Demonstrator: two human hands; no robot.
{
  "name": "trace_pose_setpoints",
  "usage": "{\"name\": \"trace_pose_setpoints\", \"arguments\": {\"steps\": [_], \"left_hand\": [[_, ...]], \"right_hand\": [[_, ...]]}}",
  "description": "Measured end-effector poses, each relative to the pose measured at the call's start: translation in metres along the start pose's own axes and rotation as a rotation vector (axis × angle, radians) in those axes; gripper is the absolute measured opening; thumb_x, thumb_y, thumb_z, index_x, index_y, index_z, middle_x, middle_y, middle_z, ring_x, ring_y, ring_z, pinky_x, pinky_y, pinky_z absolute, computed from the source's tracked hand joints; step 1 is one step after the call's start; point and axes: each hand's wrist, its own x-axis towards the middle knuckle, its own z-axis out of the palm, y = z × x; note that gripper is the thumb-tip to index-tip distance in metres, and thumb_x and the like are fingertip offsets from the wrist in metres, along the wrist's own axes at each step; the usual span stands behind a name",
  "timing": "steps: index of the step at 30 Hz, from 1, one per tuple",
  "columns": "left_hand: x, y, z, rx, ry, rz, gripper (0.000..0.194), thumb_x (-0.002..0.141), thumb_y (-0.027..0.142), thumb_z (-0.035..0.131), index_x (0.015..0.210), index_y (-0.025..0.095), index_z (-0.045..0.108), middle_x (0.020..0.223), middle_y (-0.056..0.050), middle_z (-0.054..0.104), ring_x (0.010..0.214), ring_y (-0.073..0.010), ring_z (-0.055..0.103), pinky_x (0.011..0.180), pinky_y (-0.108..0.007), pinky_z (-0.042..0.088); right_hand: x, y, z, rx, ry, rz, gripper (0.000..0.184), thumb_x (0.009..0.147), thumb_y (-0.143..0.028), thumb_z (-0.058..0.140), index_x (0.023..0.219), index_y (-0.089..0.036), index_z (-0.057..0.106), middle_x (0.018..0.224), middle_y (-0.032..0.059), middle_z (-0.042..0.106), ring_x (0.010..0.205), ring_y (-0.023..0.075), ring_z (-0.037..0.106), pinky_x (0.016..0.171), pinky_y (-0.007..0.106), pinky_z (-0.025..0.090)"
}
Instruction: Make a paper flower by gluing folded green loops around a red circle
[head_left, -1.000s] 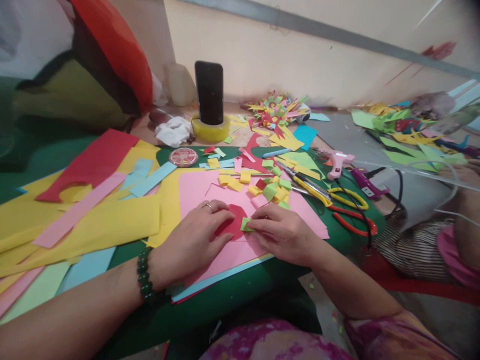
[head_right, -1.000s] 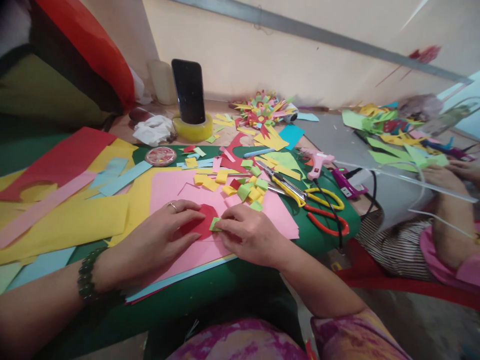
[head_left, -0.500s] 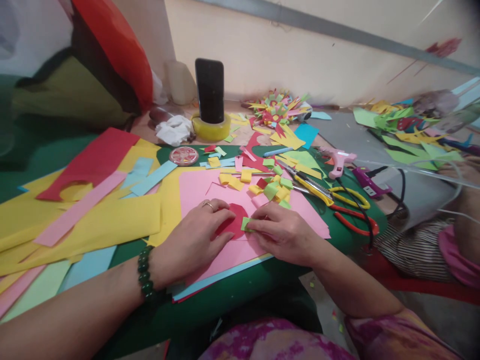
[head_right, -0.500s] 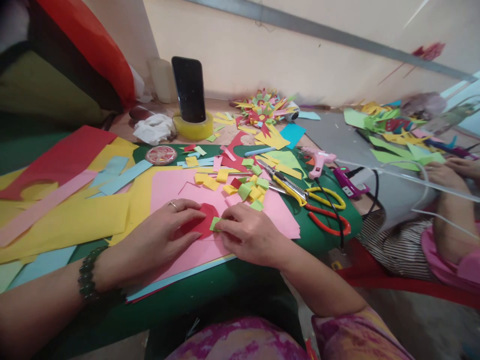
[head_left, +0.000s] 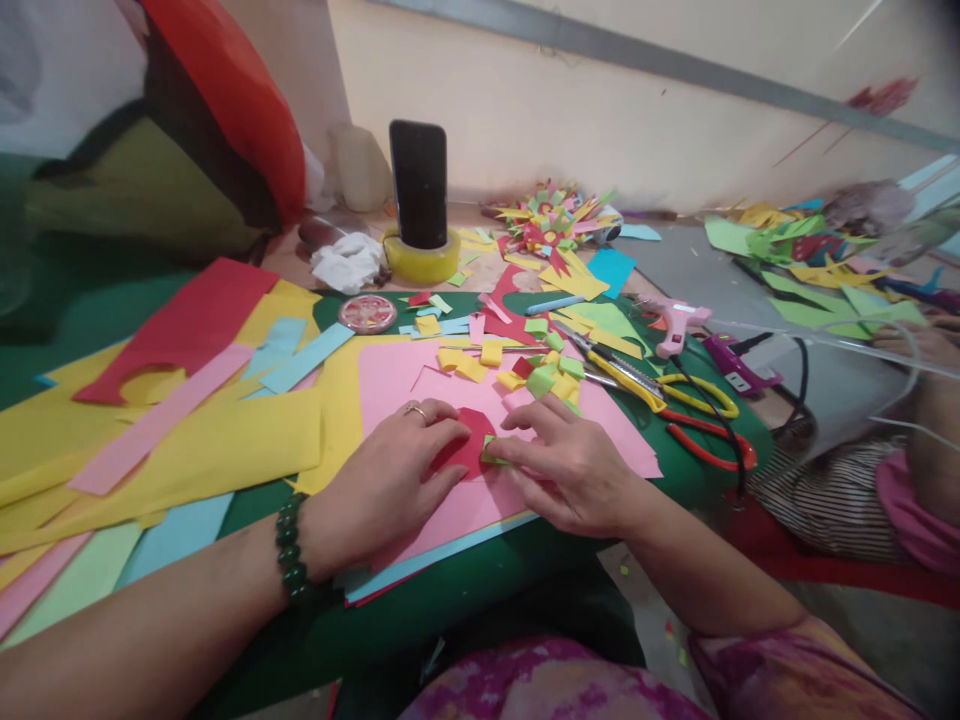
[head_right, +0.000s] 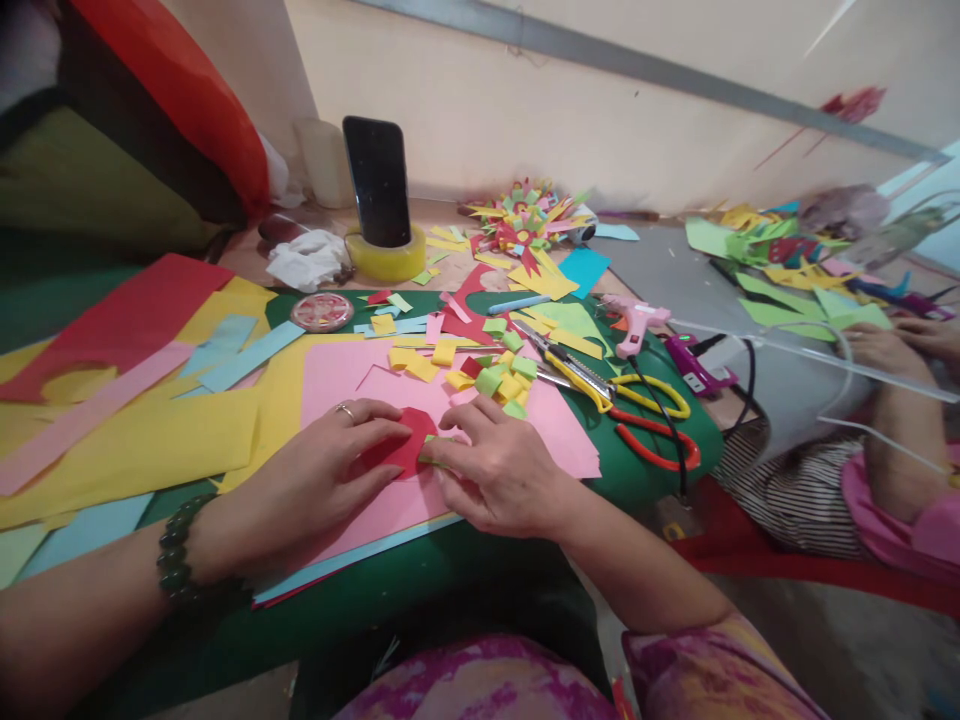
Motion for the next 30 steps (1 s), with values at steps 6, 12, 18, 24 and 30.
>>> {"name": "trace_pose_setpoints", "arguments": {"steps": [6, 12, 18, 24, 30], "left_hand": [[0.0005, 0.0016, -0.0016, 0.004, -0.029, -0.018, 0.019, 0.089, 0.025, 0.055, 0.096, 0.016, 0.070, 0.111, -0.012, 0.065, 0.104, -0.0254, 0.059, 0.091, -0.042, 0.052], [0.0005, 0.0021, -0.0025, 0.023, -0.044, -0.013, 0.020, 0.089, 0.025, 0.055, 0.098, 0.015, 0.069, 0.113, -0.013, 0.064, 0.104, -0.0262, 0.059, 0.092, -0.043, 0.051], [0.0011, 0.0035, -0.0029, 0.036, -0.040, -0.009, 0.019, 0.090, 0.026, 0.055, 0.099, 0.015, 0.069, 0.112, -0.013, 0.065, 0.104, -0.0255, 0.060, 0.092, -0.041, 0.051], [0.0016, 0.0028, -0.0024, 0.039, -0.056, -0.015, 0.018, 0.089, 0.026, 0.056, 0.097, 0.015, 0.069, 0.113, -0.013, 0.065, 0.104, -0.0254, 0.060, 0.092, -0.042, 0.051], [0.0014, 0.0036, -0.0028, 0.035, -0.054, -0.013, 0.019, 0.090, 0.025, 0.055, 0.097, 0.014, 0.069, 0.112, -0.013, 0.065, 0.104, -0.0258, 0.059, 0.092, -0.043, 0.051]], "right_hand": [[0.0030, -0.0015, 0.0023, -0.039, -0.067, -0.019, 0.025, 0.093, -0.020, 0.045, 0.099, -0.017, 0.069, 0.093, 0.0105, 0.061, 0.084, 0.0209, 0.050, 0.072, 0.034, 0.048], [0.0029, -0.0001, 0.0021, -0.003, 0.000, -0.047, 0.025, 0.091, -0.016, 0.046, 0.098, -0.015, 0.070, 0.088, 0.0102, 0.063, 0.078, 0.0197, 0.050, 0.068, 0.033, 0.047], [0.0019, -0.0007, 0.0061, -0.047, 0.098, -0.026, 0.016, 0.089, -0.025, 0.057, 0.087, -0.015, 0.069, 0.081, 0.0081, 0.064, 0.073, 0.0183, 0.049, 0.065, 0.032, 0.046], [0.0017, 0.0007, 0.0090, -0.108, 0.041, -0.033, 0.018, 0.092, -0.023, 0.054, 0.089, -0.018, 0.070, 0.079, 0.0062, 0.063, 0.073, 0.0170, 0.047, 0.066, 0.030, 0.042], [0.0016, 0.0028, 0.0066, -0.132, -0.009, -0.059, 0.024, 0.095, -0.020, 0.047, 0.092, -0.018, 0.070, 0.080, 0.0068, 0.061, 0.073, 0.0165, 0.045, 0.066, 0.029, 0.040]]}}
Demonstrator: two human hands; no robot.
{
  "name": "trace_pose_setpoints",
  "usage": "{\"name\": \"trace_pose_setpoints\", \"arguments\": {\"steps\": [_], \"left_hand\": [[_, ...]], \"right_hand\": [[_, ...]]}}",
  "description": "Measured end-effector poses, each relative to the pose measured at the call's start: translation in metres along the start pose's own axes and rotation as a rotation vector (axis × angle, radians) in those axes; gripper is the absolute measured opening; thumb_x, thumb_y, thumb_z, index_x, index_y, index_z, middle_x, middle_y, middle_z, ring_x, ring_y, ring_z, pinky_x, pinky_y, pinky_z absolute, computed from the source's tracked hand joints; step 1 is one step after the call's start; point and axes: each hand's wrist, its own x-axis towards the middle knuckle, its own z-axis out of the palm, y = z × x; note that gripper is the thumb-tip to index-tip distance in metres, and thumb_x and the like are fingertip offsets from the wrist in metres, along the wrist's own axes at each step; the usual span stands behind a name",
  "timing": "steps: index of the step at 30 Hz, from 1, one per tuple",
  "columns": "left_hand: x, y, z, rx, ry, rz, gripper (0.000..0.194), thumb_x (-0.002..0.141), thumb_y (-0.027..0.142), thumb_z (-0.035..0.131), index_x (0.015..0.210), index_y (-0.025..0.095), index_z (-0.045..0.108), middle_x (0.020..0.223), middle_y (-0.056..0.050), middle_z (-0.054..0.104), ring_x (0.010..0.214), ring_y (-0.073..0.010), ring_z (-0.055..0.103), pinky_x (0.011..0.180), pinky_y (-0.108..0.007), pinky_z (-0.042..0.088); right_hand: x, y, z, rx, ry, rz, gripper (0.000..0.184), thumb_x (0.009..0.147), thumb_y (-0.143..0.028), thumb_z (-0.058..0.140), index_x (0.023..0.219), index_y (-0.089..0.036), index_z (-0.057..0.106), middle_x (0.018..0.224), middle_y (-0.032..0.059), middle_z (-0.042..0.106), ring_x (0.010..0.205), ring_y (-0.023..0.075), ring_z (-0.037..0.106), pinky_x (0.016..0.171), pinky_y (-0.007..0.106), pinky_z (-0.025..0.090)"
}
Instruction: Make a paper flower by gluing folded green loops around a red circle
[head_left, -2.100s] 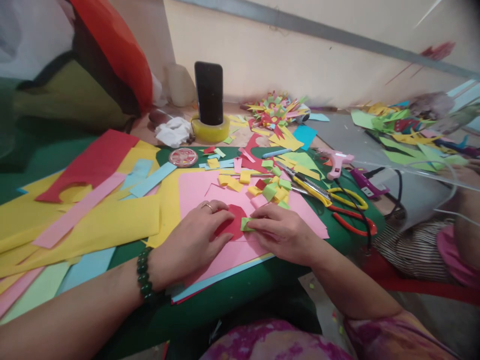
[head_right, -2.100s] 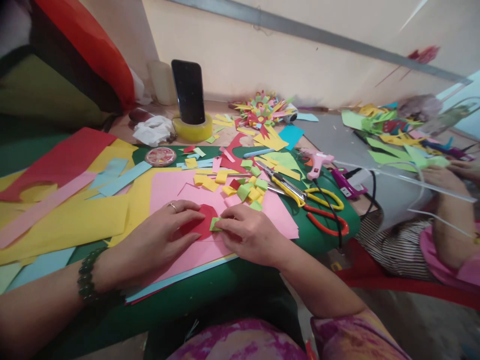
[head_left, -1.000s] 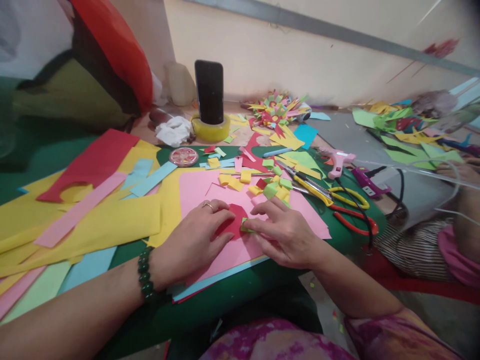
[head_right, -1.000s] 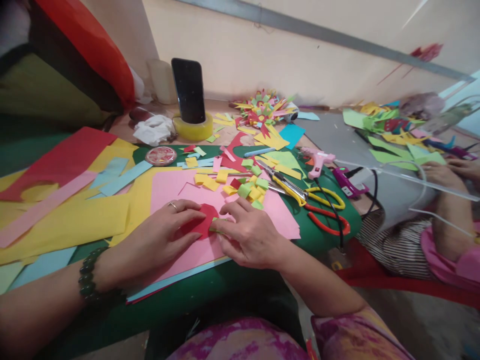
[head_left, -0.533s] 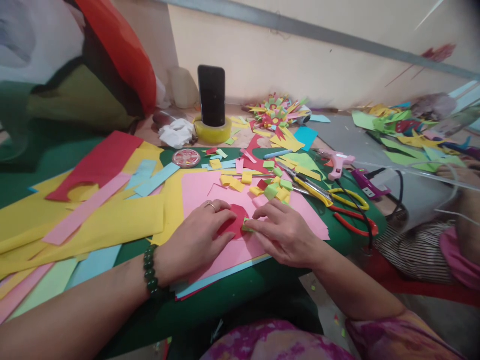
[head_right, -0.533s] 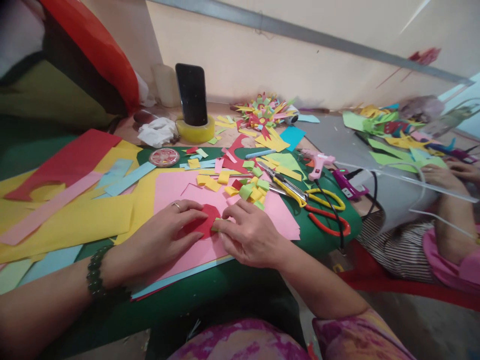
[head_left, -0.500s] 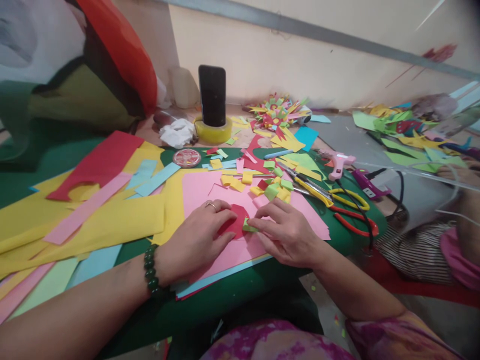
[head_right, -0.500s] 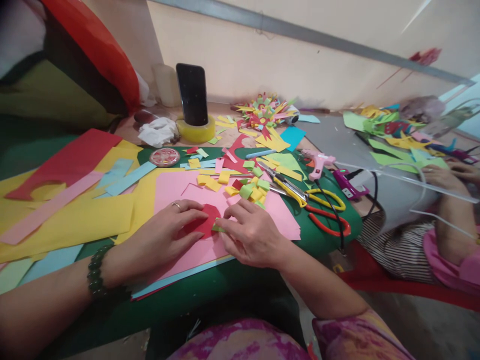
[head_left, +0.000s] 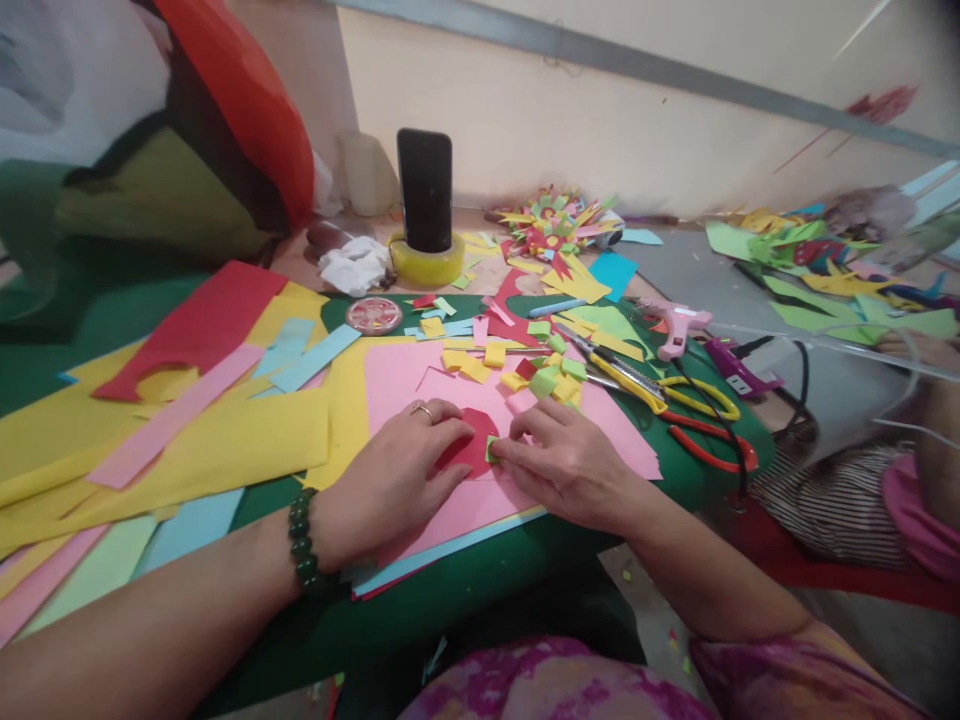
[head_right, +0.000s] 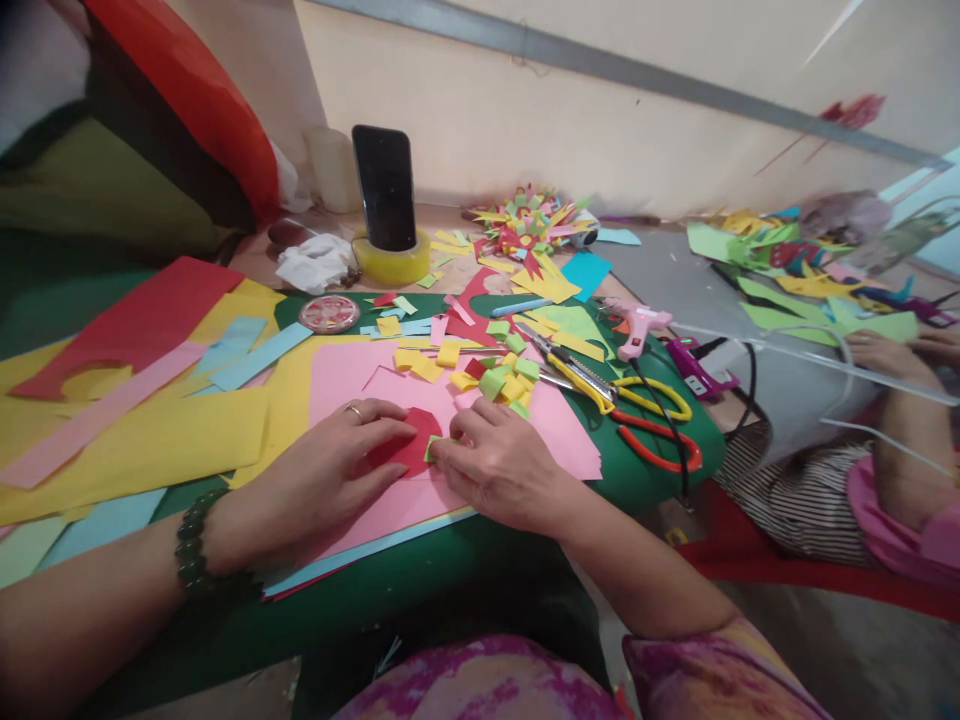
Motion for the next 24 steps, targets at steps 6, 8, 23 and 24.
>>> {"name": "trace_pose_setpoints", "arguments": {"steps": [6, 8, 23, 24], "left_hand": [[-0.0001, 0.0004, -0.0003, 0.004, 0.007, 0.005, 0.018, 0.090, 0.025, 0.055, 0.096, 0.014, 0.069, 0.112, -0.013, 0.065, 0.104, -0.0256, 0.060, 0.093, -0.043, 0.051], [-0.0001, -0.0001, 0.0001, 0.005, 0.013, 0.007, 0.018, 0.090, 0.025, 0.055, 0.096, 0.015, 0.069, 0.112, -0.013, 0.065, 0.104, -0.0254, 0.060, 0.093, -0.043, 0.051], [-0.0008, -0.0007, 0.0013, 0.011, 0.025, 0.013, 0.017, 0.089, 0.025, 0.057, 0.096, 0.015, 0.069, 0.112, -0.012, 0.065, 0.104, -0.0254, 0.060, 0.091, -0.042, 0.052], [-0.0007, -0.0005, 0.0009, 0.011, 0.025, 0.013, 0.018, 0.089, 0.025, 0.057, 0.096, 0.015, 0.069, 0.112, -0.012, 0.065, 0.104, -0.0256, 0.060, 0.091, -0.043, 0.052]], "right_hand": [[0.0002, -0.0016, 0.0030, -0.001, 0.030, 0.000, 0.024, 0.095, -0.021, 0.047, 0.090, -0.017, 0.071, 0.075, 0.0058, 0.060, 0.070, 0.0164, 0.044, 0.063, 0.029, 0.038], [0.0008, -0.0029, 0.0032, -0.012, 0.044, 0.000, 0.024, 0.095, -0.021, 0.048, 0.088, -0.017, 0.071, 0.072, 0.0056, 0.059, 0.069, 0.0164, 0.044, 0.062, 0.029, 0.038], [0.0016, -0.0049, -0.0020, 0.072, 0.132, 0.029, 0.009, 0.088, -0.021, 0.055, 0.087, -0.016, 0.063, 0.075, 0.0065, 0.062, 0.071, 0.0187, 0.050, 0.064, 0.031, 0.044], [0.0004, -0.0039, -0.0029, 0.107, 0.131, 0.053, 0.007, 0.086, -0.022, 0.057, 0.089, -0.017, 0.061, 0.079, 0.0072, 0.064, 0.074, 0.0193, 0.052, 0.066, 0.032, 0.046]]}}
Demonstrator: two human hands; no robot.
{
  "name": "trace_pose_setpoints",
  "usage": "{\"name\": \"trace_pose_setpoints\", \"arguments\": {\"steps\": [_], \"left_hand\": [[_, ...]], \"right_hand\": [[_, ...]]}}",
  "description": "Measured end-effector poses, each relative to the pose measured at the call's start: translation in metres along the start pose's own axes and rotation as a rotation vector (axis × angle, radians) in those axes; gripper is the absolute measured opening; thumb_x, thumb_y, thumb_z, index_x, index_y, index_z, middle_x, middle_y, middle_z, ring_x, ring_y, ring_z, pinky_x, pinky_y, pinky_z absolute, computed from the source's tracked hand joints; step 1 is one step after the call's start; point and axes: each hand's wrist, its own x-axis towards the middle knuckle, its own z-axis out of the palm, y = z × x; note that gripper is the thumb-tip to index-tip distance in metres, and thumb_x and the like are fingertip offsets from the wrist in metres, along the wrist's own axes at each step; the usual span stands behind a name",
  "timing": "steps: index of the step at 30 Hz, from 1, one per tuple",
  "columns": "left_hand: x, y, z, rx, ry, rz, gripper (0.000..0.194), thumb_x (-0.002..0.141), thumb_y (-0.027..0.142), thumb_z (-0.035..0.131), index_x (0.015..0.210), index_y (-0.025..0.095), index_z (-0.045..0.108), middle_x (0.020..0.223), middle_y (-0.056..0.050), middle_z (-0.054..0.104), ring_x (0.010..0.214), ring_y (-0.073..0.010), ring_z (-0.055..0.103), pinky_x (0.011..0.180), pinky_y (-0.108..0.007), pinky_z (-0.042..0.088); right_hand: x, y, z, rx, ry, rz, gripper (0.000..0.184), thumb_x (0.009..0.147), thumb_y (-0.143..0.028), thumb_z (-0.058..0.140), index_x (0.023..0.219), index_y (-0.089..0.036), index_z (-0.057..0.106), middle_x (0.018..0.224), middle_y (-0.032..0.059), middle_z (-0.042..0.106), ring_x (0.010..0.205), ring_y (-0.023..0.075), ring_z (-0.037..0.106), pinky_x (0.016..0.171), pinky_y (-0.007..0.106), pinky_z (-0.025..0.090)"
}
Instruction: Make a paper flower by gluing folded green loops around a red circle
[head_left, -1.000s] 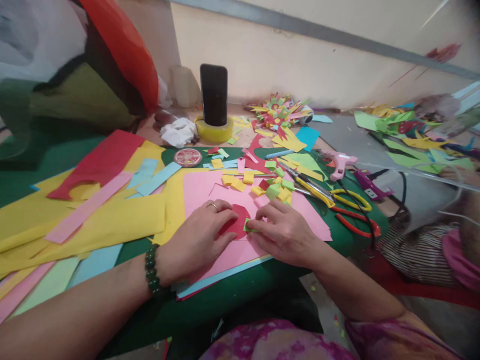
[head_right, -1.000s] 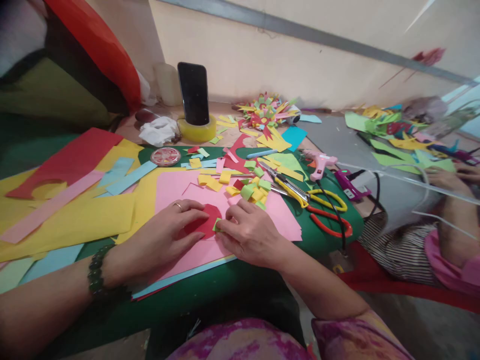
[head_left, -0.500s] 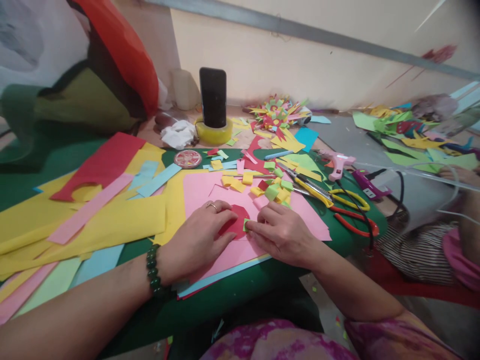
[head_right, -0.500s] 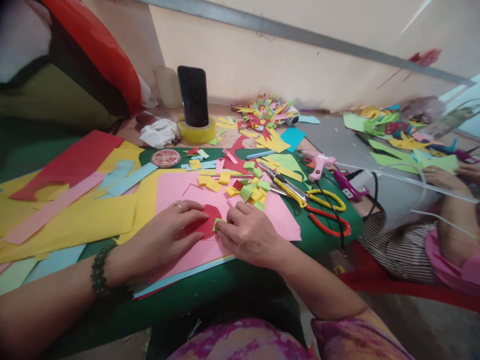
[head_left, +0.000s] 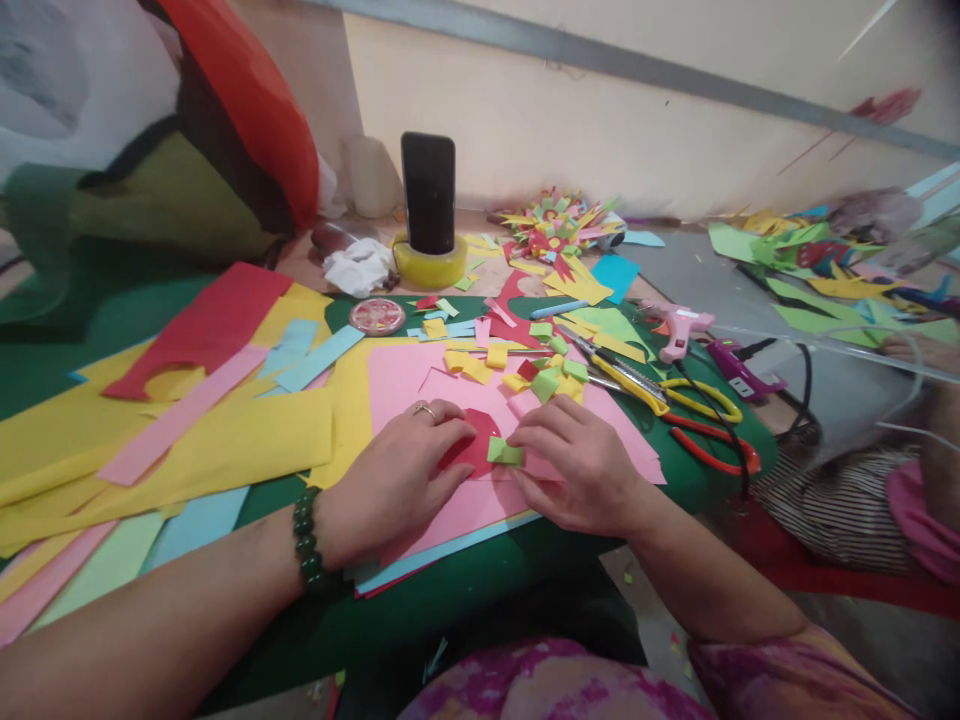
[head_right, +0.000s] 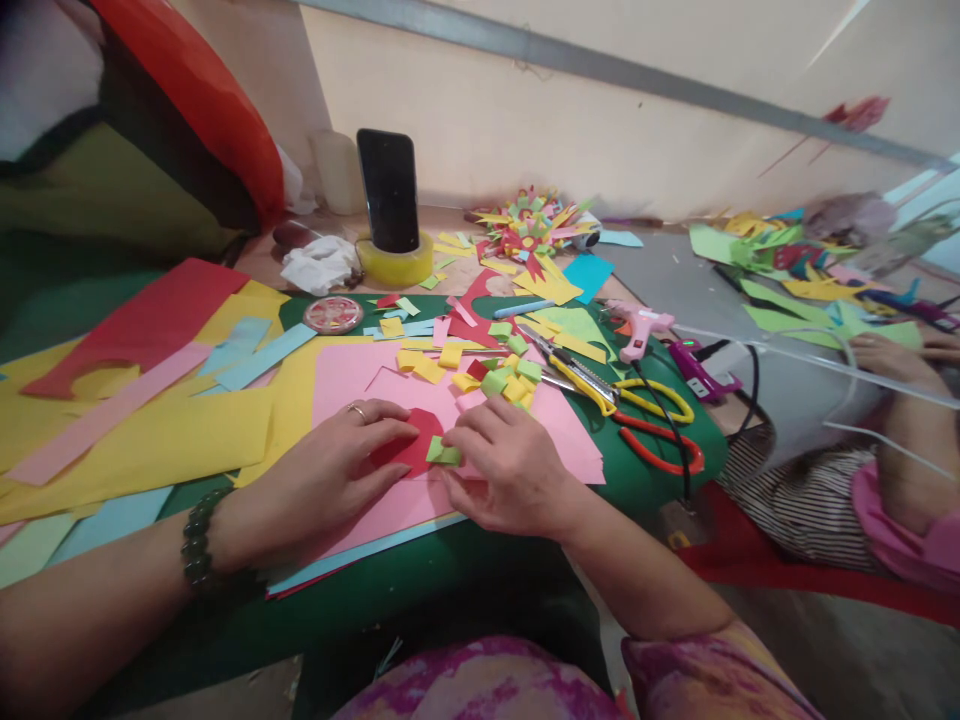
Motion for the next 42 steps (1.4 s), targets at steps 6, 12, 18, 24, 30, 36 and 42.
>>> {"name": "trace_pose_setpoints", "arguments": {"steps": [6, 12, 18, 24, 30, 36, 42], "left_hand": [[0.0003, 0.0008, -0.0010, 0.008, 0.000, -0.001, 0.017, 0.088, 0.025, 0.057, 0.096, 0.016, 0.069, 0.111, -0.012, 0.066, 0.104, -0.0255, 0.060, 0.090, -0.042, 0.053], [0.0007, 0.0010, -0.0010, 0.007, -0.008, -0.004, 0.017, 0.089, 0.024, 0.057, 0.097, 0.015, 0.069, 0.111, -0.012, 0.066, 0.104, -0.0254, 0.060, 0.091, -0.042, 0.052], [0.0005, 0.0012, -0.0019, 0.002, -0.011, -0.004, 0.018, 0.089, 0.024, 0.055, 0.096, 0.016, 0.069, 0.111, -0.012, 0.066, 0.104, -0.0254, 0.060, 0.091, -0.043, 0.052], [0.0003, 0.0012, -0.0016, -0.012, -0.012, -0.010, 0.017, 0.089, 0.024, 0.055, 0.096, 0.016, 0.069, 0.111, -0.012, 0.066, 0.104, -0.0253, 0.060, 0.090, -0.042, 0.052], [0.0004, 0.0014, -0.0018, -0.021, -0.008, -0.014, 0.017, 0.089, 0.024, 0.056, 0.096, 0.016, 0.069, 0.112, -0.012, 0.066, 0.105, -0.0255, 0.060, 0.091, -0.041, 0.052], [0.0006, 0.0014, -0.0021, -0.019, -0.033, -0.022, 0.018, 0.090, 0.025, 0.055, 0.094, 0.015, 0.069, 0.112, -0.013, 0.065, 0.104, -0.0258, 0.060, 0.091, -0.043, 0.051], [0.0004, 0.0014, -0.0016, -0.011, -0.014, 0.001, 0.018, 0.090, 0.025, 0.053, 0.094, 0.017, 0.069, 0.109, -0.012, 0.065, 0.101, -0.0250, 0.060, 0.089, -0.042, 0.051]], "right_hand": [[-0.0031, 0.0004, 0.0030, 0.049, -0.043, 0.098, 0.007, 0.084, -0.021, 0.060, 0.083, -0.019, 0.053, 0.074, 0.0042, 0.063, 0.070, 0.0174, 0.053, 0.062, 0.030, 0.046], [-0.0036, 0.0005, 0.0072, 0.018, -0.042, 0.051, 0.003, 0.085, -0.019, 0.059, 0.084, -0.018, 0.062, 0.077, 0.0049, 0.065, 0.074, 0.0173, 0.055, 0.067, 0.030, 0.046], [-0.0041, 0.0014, 0.0090, -0.015, -0.020, 0.053, 0.008, 0.084, -0.020, 0.061, 0.085, -0.018, 0.069, 0.077, 0.0048, 0.066, 0.071, 0.0155, 0.055, 0.063, 0.027, 0.045], [-0.0039, 0.0008, 0.0084, -0.012, -0.037, 0.088, 0.011, 0.085, -0.021, 0.060, 0.081, -0.018, 0.070, 0.075, 0.0052, 0.065, 0.070, 0.0154, 0.054, 0.063, 0.027, 0.045], [-0.0043, 0.0004, 0.0082, -0.016, -0.043, 0.083, 0.012, 0.085, -0.022, 0.060, 0.079, -0.018, 0.070, 0.074, 0.0049, 0.064, 0.071, 0.0154, 0.053, 0.063, 0.027, 0.044], [-0.0021, -0.0013, 0.0045, -0.043, -0.061, 0.030, 0.018, 0.089, -0.032, 0.058, 0.089, -0.020, 0.071, 0.085, 0.0073, 0.062, 0.073, 0.0167, 0.050, 0.068, 0.029, 0.044], [-0.0028, 0.0001, 0.0050, -0.039, -0.085, -0.021, 0.024, 0.094, -0.036, 0.053, 0.091, -0.020, 0.071, 0.087, 0.0077, 0.060, 0.077, 0.0177, 0.047, 0.070, 0.031, 0.042]]}}
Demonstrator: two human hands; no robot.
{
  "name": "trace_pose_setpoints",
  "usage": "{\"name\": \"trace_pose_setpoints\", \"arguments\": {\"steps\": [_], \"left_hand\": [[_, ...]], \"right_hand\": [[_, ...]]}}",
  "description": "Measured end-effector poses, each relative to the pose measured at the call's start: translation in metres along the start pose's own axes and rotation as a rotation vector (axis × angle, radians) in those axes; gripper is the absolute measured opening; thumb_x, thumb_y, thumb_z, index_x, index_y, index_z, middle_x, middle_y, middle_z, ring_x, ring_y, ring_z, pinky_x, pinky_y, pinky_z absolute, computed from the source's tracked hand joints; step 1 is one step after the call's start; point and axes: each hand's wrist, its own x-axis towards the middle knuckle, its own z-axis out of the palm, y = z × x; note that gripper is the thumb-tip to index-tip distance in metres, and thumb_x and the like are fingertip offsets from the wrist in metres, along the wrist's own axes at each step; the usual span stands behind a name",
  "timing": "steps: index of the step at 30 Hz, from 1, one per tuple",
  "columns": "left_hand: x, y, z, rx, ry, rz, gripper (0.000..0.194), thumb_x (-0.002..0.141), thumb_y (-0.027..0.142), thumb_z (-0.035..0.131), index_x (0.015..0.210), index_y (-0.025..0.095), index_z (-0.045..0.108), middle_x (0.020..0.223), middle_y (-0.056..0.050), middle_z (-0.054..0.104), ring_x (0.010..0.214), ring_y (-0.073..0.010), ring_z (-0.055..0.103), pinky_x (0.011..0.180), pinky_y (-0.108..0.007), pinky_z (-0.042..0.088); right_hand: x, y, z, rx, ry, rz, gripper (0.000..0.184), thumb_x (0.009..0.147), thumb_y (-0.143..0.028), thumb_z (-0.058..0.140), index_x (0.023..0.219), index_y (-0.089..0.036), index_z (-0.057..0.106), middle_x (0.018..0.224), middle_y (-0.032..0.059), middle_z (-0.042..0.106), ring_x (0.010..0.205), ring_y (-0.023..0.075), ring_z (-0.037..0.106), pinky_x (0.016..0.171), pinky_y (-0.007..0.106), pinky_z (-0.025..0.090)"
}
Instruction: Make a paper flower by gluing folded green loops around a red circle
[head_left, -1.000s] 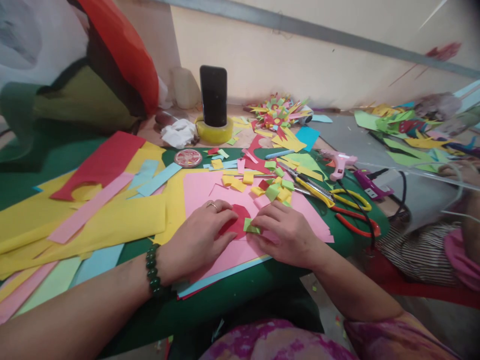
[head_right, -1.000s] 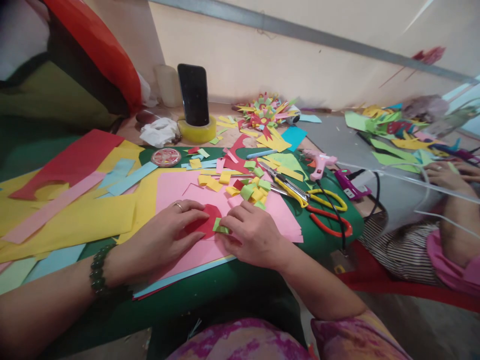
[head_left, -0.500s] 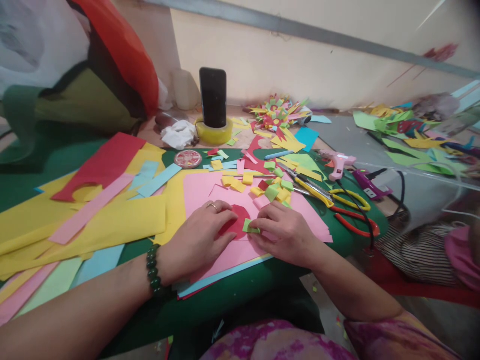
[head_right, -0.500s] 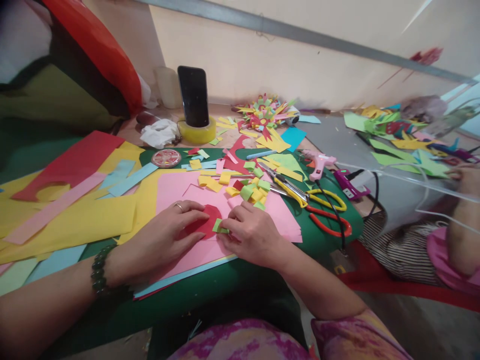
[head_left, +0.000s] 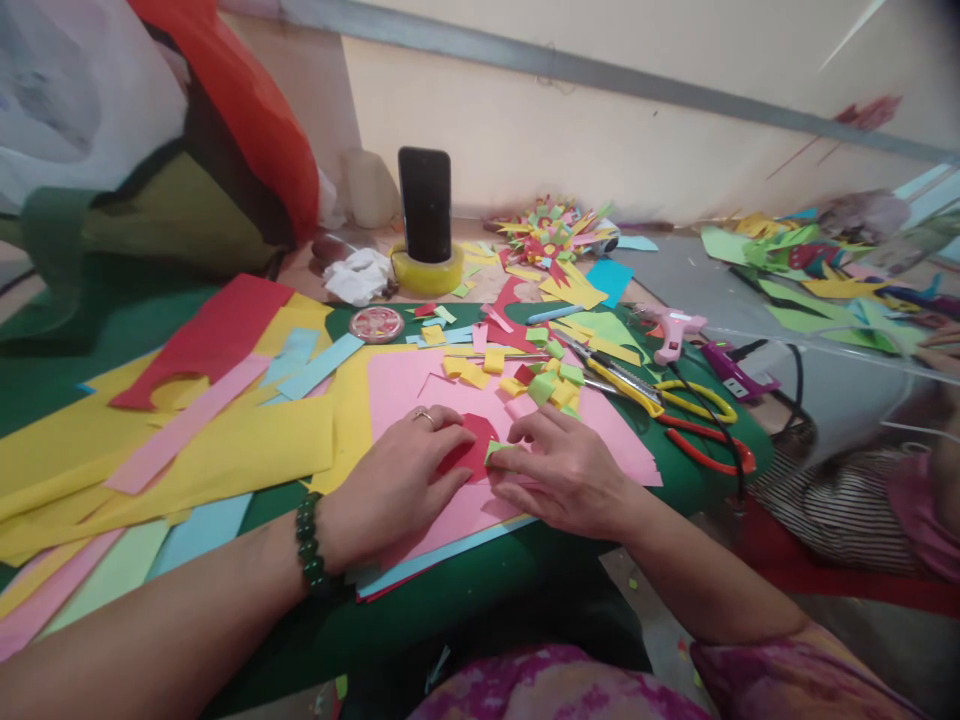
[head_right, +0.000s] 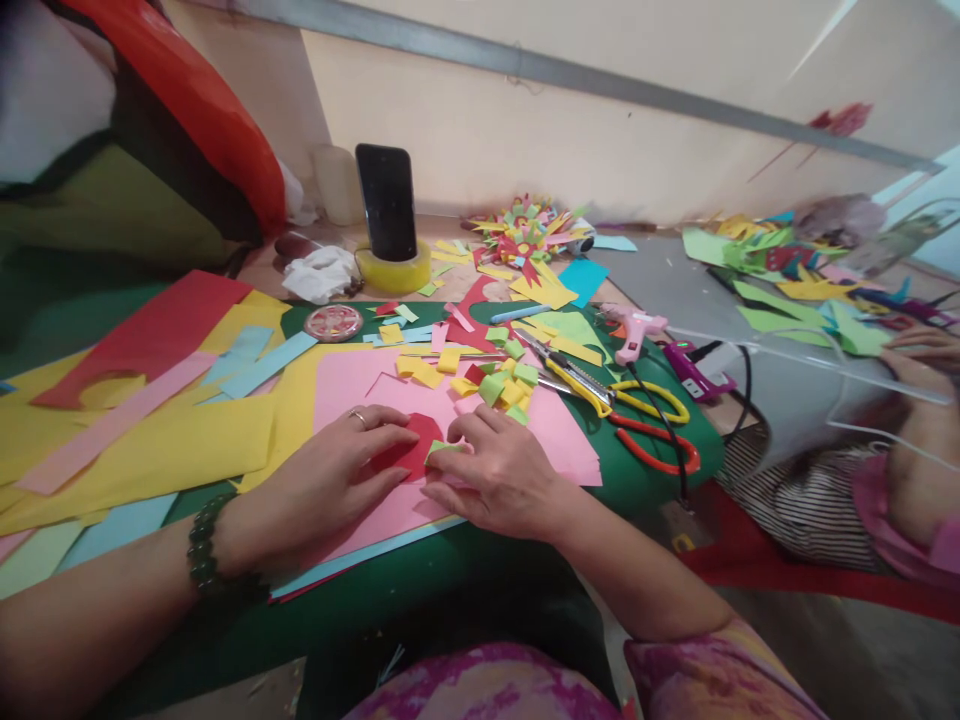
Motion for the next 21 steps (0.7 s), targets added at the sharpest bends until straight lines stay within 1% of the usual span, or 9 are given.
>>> {"name": "trace_pose_setpoints", "arguments": {"steps": [4, 9, 14, 16, 20, 21], "left_hand": [[-0.001, 0.000, -0.001, 0.014, 0.009, 0.021, 0.017, 0.089, 0.025, 0.054, 0.092, 0.018, 0.069, 0.108, -0.011, 0.065, 0.099, -0.0243, 0.060, 0.088, -0.041, 0.051], [-0.001, 0.001, -0.003, 0.010, 0.023, 0.054, 0.014, 0.088, 0.029, 0.057, 0.086, 0.019, 0.068, 0.106, -0.009, 0.067, 0.099, -0.0238, 0.060, 0.086, -0.040, 0.051], [0.000, 0.002, -0.003, 0.020, 0.042, 0.077, 0.013, 0.088, 0.025, 0.056, 0.087, 0.019, 0.068, 0.107, -0.009, 0.067, 0.099, -0.0232, 0.060, 0.087, -0.039, 0.050], [-0.001, 0.002, -0.003, 0.025, 0.046, 0.076, 0.014, 0.088, 0.024, 0.055, 0.086, 0.019, 0.068, 0.105, -0.010, 0.067, 0.098, -0.0235, 0.061, 0.087, -0.040, 0.051], [-0.001, 0.001, -0.002, 0.022, 0.058, 0.086, 0.015, 0.088, 0.023, 0.054, 0.086, 0.019, 0.069, 0.105, -0.010, 0.067, 0.097, -0.0235, 0.061, 0.086, -0.040, 0.051], [-0.001, 0.001, -0.002, 0.022, 0.059, 0.087, 0.015, 0.087, 0.022, 0.054, 0.087, 0.019, 0.068, 0.106, -0.010, 0.067, 0.098, -0.0236, 0.061, 0.086, -0.040, 0.051]], "right_hand": [[0.000, -0.001, -0.001, 0.037, -0.018, -0.009, 0.026, 0.093, -0.039, 0.054, 0.089, -0.019, 0.071, 0.086, 0.0075, 0.060, 0.078, 0.0181, 0.048, 0.071, 0.031, 0.043], [0.000, 0.000, -0.001, 0.050, 0.041, 0.040, 0.034, 0.092, -0.047, 0.054, 0.095, -0.018, 0.071, 0.086, 0.0081, 0.059, 0.077, 0.0184, 0.047, 0.073, 0.032, 0.044], [0.002, 0.002, -0.001, 0.009, -0.031, 0.027, 0.037, 0.095, -0.046, 0.049, 0.089, -0.017, 0.072, 0.083, 0.0092, 0.059, 0.079, 0.0201, 0.048, 0.071, 0.034, 0.044], [0.001, 0.002, -0.006, 0.047, -0.034, 0.035, 0.037, 0.096, -0.044, 0.047, 0.091, -0.017, 0.071, 0.085, 0.0096, 0.060, 0.081, 0.0203, 0.050, 0.071, 0.034, 0.045], [-0.003, 0.002, -0.013, 0.067, 0.057, 0.093, 0.035, 0.095, -0.045, 0.049, 0.100, -0.016, 0.068, 0.096, 0.0110, 0.062, 0.086, 0.0205, 0.052, 0.075, 0.034, 0.047], [-0.003, 0.001, -0.014, 0.056, 0.055, 0.097, 0.035, 0.094, -0.046, 0.051, 0.102, -0.017, 0.068, 0.100, 0.0116, 0.061, 0.088, 0.0210, 0.052, 0.076, 0.035, 0.047]]}}
